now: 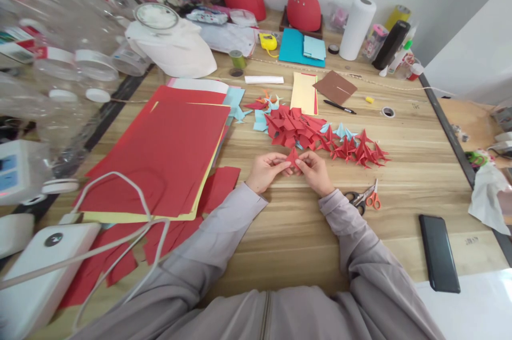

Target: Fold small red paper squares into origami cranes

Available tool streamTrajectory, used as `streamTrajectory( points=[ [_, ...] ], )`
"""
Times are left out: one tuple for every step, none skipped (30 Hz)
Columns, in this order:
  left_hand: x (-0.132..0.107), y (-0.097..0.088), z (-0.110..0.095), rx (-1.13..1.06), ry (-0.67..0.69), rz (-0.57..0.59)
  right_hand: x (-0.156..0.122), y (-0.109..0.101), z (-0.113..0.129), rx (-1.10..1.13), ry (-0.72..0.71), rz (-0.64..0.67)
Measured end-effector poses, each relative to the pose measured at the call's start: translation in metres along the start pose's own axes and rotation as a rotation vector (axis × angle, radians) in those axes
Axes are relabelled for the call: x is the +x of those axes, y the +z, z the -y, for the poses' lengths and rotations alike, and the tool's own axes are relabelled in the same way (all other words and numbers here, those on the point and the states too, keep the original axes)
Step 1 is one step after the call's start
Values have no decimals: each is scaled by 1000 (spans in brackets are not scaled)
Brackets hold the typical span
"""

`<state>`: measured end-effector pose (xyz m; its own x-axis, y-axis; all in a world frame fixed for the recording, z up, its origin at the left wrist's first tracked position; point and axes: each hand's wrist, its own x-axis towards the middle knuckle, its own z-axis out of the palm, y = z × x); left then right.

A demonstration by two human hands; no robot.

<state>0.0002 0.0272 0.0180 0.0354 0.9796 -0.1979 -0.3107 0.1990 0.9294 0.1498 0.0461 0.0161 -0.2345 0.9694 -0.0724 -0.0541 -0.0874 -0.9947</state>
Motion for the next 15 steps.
streamTrajectory(
  points=[
    [0,0,-1,-14,-9,-1,0,0,0,2,1,-6],
    [0,0,-1,-28,-15,-4,1,0,-1,7,3,-13],
    [0,0,-2,-41,-17,-6,1,0,-1,13,4,-19],
    [0,0,-3,-49,-17,-7,1,-1,-1,22,5,-27],
    [0,0,-4,-55,-13,-7,2,-1,-1,32,4,-36],
    [0,0,-5,-59,-11,-4,2,-1,-1,44,2,-46],
    [0,0,-5,-60,-10,0,2,-1,-1,55,-1,-54],
    [0,-1,-5,-64,-11,3,2,-2,0,64,-4,-59],
    [0,-1,-5,-71,-14,2,1,-2,0,70,-8,-58],
    [0,-1,-5,-82,-18,-2,1,-2,1,73,-13,-54],
    [1,-1,-4,-96,-22,-8,1,-1,2,74,-16,-47],
    [1,-2,-4,-114,-25,-14,1,-1,3,74,-17,-40],
    [1,-2,-3,-132,-27,-20,0,-1,3,75,-17,-34],
    [2,-2,-2,-150,-29,-27,0,-1,3,77,-17,-30],
    [2,-2,-2,-167,-31,-33,0,-1,3,78,-18,-25]
  ],
)
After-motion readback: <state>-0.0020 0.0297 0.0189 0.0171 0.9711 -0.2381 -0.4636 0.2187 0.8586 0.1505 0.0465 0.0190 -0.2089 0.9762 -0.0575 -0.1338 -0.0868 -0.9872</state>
